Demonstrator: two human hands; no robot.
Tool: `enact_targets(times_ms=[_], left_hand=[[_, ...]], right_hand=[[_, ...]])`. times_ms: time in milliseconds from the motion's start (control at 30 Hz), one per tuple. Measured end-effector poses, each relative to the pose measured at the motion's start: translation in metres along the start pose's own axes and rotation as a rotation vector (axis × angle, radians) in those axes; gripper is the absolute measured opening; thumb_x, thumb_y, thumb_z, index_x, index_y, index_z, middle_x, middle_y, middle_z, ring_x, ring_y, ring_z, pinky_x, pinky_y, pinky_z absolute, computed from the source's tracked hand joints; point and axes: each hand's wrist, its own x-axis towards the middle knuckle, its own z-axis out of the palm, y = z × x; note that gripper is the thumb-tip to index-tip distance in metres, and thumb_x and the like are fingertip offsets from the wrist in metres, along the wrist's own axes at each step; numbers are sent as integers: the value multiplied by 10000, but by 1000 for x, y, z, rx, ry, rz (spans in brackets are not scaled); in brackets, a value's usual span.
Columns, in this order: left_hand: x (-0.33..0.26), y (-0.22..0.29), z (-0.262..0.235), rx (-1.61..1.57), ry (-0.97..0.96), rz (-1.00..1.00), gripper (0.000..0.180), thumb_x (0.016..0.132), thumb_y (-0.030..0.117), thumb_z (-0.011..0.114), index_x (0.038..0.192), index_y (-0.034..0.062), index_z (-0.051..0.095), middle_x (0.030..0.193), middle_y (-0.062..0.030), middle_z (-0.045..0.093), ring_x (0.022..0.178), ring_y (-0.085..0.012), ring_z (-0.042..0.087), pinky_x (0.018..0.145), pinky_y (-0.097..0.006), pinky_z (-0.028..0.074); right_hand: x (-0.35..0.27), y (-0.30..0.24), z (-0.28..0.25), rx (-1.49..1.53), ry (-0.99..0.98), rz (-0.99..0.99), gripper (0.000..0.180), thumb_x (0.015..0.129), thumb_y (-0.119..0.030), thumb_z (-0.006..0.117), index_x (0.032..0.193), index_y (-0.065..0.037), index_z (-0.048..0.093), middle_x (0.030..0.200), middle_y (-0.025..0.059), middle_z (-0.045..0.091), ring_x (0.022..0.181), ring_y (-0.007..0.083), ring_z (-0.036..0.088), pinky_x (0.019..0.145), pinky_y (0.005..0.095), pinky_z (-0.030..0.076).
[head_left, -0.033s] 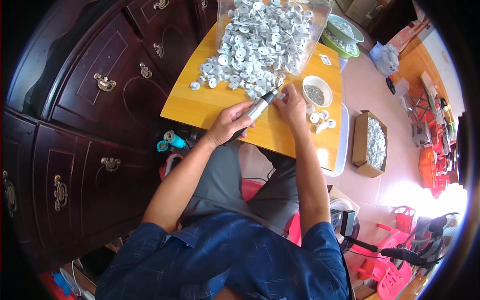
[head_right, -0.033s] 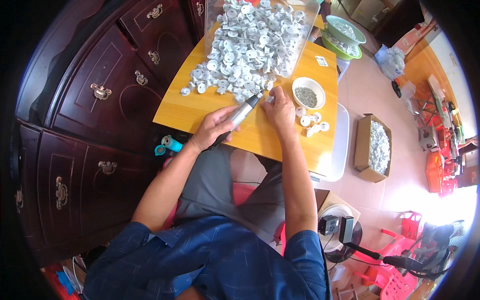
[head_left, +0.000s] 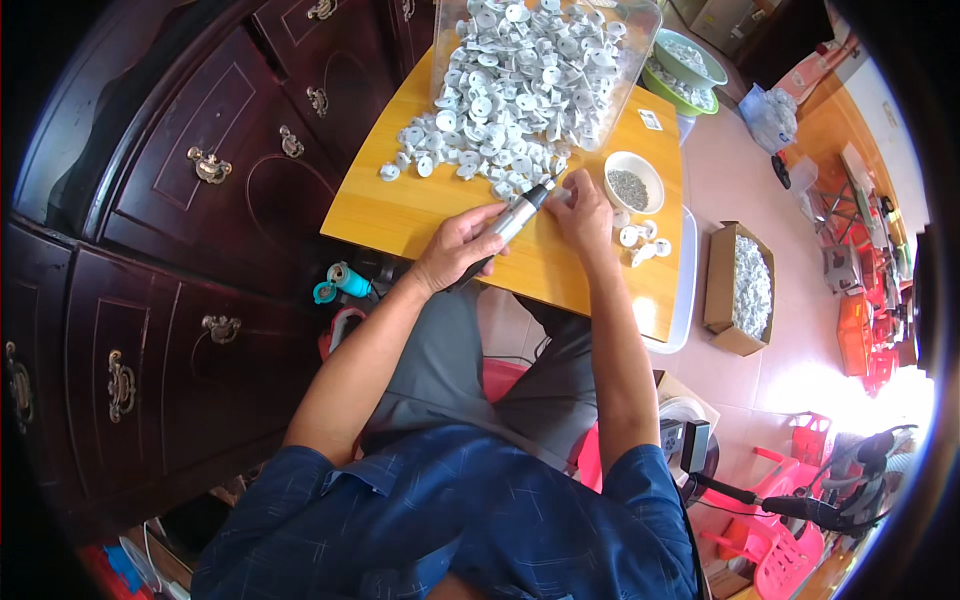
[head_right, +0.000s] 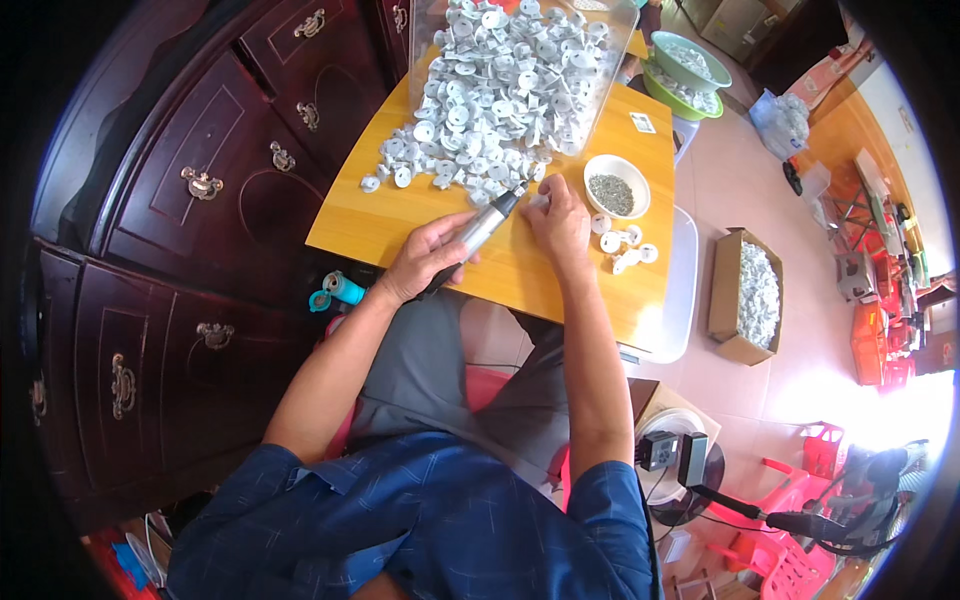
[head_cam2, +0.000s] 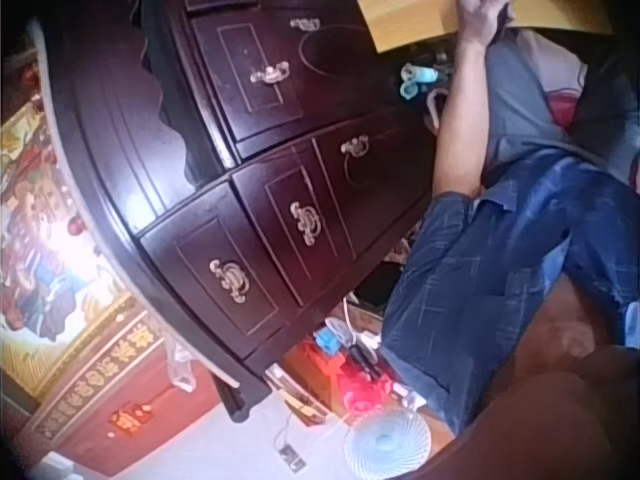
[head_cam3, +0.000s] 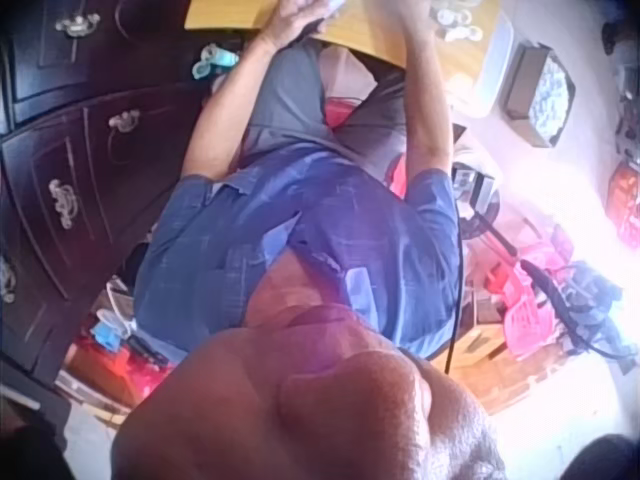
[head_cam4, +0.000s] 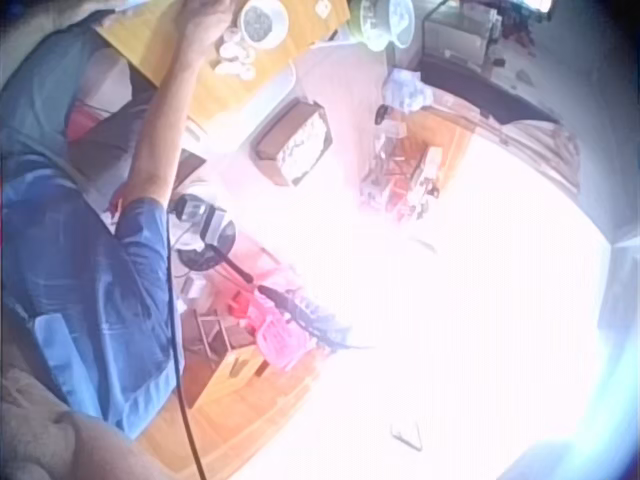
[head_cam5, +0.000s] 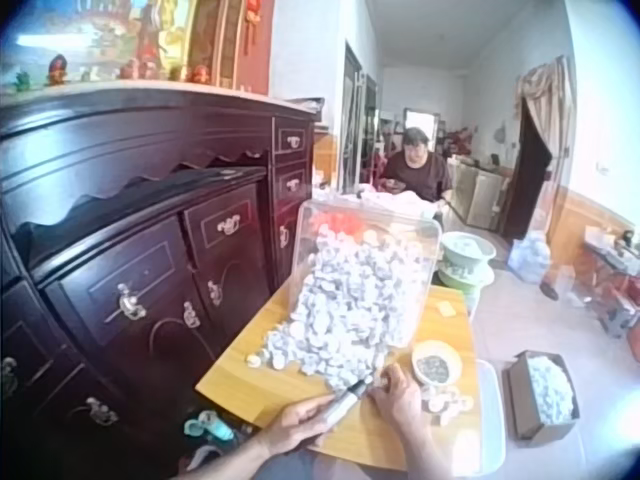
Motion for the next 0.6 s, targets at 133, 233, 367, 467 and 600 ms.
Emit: enact_targets(times_ms=[133,233,367,467,600], left_hand=[[1,2,3,1,-22,-8,616,946,272,638,1447,-6,411,951,-80,637,677,-78,572,628,-222,491],[1,2,4,22,-17,-17,605,947,264,638,1442,-6,419,949,-79,636,676,-75,568,629,-222,492],[1,3,4,60,-73,-56,600,949,259,636,1444,-4,422,1006,-73,632,751,-77,586,635,-222,498],[3,0,6,83,-97,-57,615,947,263,638,1454,-1,412,1081,-62,623,852,-85,597,644,-226,509],[3,-1,2,102,-116,-80,635,945,283,623,1467,2,395,1151,-58,607,927,-96,595,655,-228,518]], right_hand=[[-11,16,3,137,167,-35,330,756,-116,775,1062,-80,657,757,78,577,691,216,579,655,348,490],[-16,23,5,329,183,73,298,796,-99,751,1085,-84,681,763,36,588,661,130,550,623,286,475],[-18,30,3,536,132,217,285,876,-90,693,1159,-72,665,815,15,621,667,68,544,613,232,464],[-18,29,5,741,116,240,273,911,-79,652,1182,-43,637,825,18,625,687,77,571,620,220,479],[-17,24,3,876,97,300,280,931,-67,621,1204,-7,603,828,40,634,689,93,606,624,220,508]])
